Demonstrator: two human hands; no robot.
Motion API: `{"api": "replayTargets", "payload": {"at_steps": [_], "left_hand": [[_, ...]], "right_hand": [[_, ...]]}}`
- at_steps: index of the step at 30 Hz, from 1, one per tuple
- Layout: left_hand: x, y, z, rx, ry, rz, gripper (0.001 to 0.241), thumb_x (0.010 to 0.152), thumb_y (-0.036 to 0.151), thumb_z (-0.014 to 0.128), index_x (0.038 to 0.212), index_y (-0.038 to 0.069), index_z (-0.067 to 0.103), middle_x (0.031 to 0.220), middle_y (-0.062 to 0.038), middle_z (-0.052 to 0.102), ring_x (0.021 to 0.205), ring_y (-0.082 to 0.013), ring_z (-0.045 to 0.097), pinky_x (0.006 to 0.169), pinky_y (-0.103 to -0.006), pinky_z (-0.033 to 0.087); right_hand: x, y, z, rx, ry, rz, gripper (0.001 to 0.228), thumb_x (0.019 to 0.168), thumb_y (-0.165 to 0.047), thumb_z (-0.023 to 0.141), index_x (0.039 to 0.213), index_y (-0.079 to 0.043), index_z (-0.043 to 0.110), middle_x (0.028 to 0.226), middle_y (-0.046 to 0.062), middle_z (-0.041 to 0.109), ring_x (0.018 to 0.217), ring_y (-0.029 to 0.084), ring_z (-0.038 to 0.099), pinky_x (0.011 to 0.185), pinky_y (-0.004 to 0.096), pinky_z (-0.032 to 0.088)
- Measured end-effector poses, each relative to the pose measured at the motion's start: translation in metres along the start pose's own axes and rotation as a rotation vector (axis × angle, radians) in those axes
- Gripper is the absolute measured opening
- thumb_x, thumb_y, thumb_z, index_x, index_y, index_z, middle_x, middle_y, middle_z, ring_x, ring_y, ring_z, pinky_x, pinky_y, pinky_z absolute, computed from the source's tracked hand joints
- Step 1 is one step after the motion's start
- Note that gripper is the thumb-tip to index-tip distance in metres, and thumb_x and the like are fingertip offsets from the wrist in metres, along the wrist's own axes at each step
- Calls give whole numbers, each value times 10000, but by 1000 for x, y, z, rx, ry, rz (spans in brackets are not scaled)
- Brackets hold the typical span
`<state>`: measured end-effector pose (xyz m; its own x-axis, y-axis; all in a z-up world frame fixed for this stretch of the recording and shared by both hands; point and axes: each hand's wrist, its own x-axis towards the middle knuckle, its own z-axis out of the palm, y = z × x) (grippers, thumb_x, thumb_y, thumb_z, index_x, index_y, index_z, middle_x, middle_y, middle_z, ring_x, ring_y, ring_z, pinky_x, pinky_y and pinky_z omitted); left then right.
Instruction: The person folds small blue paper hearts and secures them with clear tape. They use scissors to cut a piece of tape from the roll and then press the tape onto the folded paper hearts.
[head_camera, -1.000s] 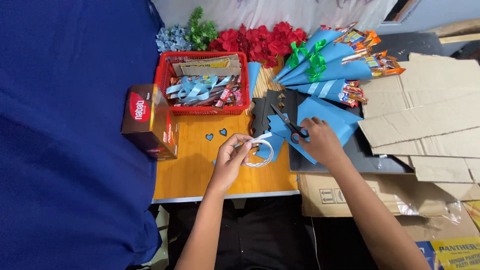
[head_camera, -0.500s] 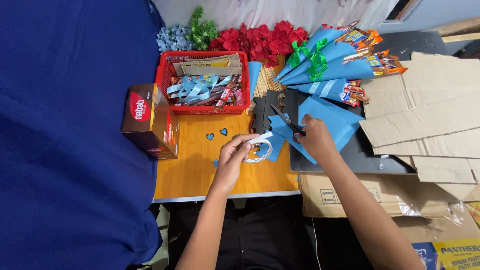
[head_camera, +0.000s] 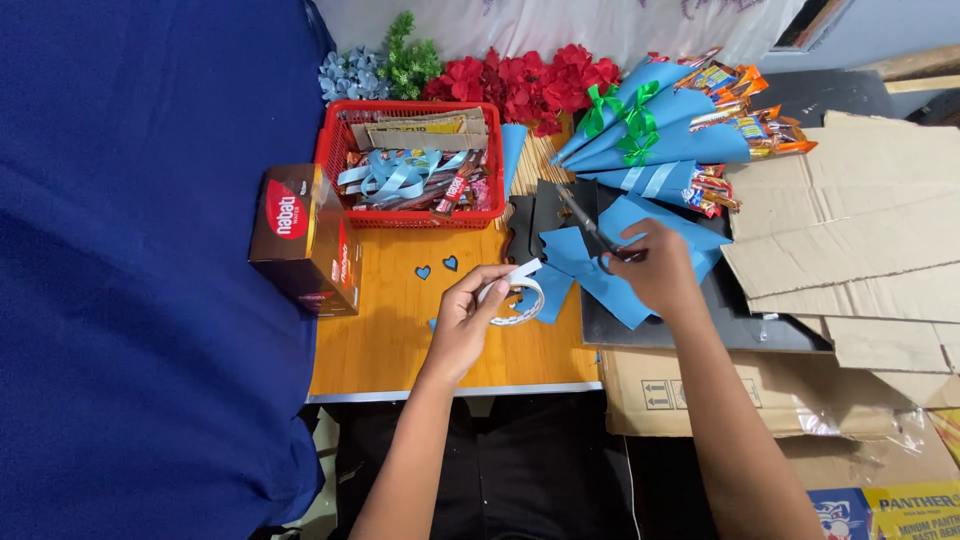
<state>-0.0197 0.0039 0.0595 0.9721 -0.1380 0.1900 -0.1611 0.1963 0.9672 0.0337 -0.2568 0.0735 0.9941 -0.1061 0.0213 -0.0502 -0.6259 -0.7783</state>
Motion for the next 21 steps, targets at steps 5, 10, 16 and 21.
{"api": "replayTargets", "payload": {"at_steps": [5,10,16,21], "left_hand": [[-1,6,1,-12,12,12,240,1034,150,592,1207,45,721,862,-32,593,882,-66,496,845,-275,459],[0,2,4,-37,22,57,202,1024,159,627,1155,45,731,842,-9,558,896,-48,494,840,-251,447],[0,-2,1,-33,37,96,191,1022,158,637,1113,20,733,834,-36,572,880,-63,516,821,-257,454],[-1,-5,-3,55,30,133,159,1020,114,630,1097,18,730,836,-55,599,897,-78,536,826,-281,462]], "right_hand": [[-22,6,-3,730,62,135,388,773,62,714,1148,26,618,887,196,713,742,207,695,725,305,620],[-34,41,26,1211,-96,174,353,825,84,666,1153,-4,573,934,223,731,728,176,740,646,237,633],[-51,47,70,1308,-176,99,578,715,151,741,1228,-77,599,877,182,726,730,195,711,609,273,588],[-65,-13,62,1026,17,112,567,740,28,867,1204,-83,560,815,179,704,494,121,530,403,201,406]]}}
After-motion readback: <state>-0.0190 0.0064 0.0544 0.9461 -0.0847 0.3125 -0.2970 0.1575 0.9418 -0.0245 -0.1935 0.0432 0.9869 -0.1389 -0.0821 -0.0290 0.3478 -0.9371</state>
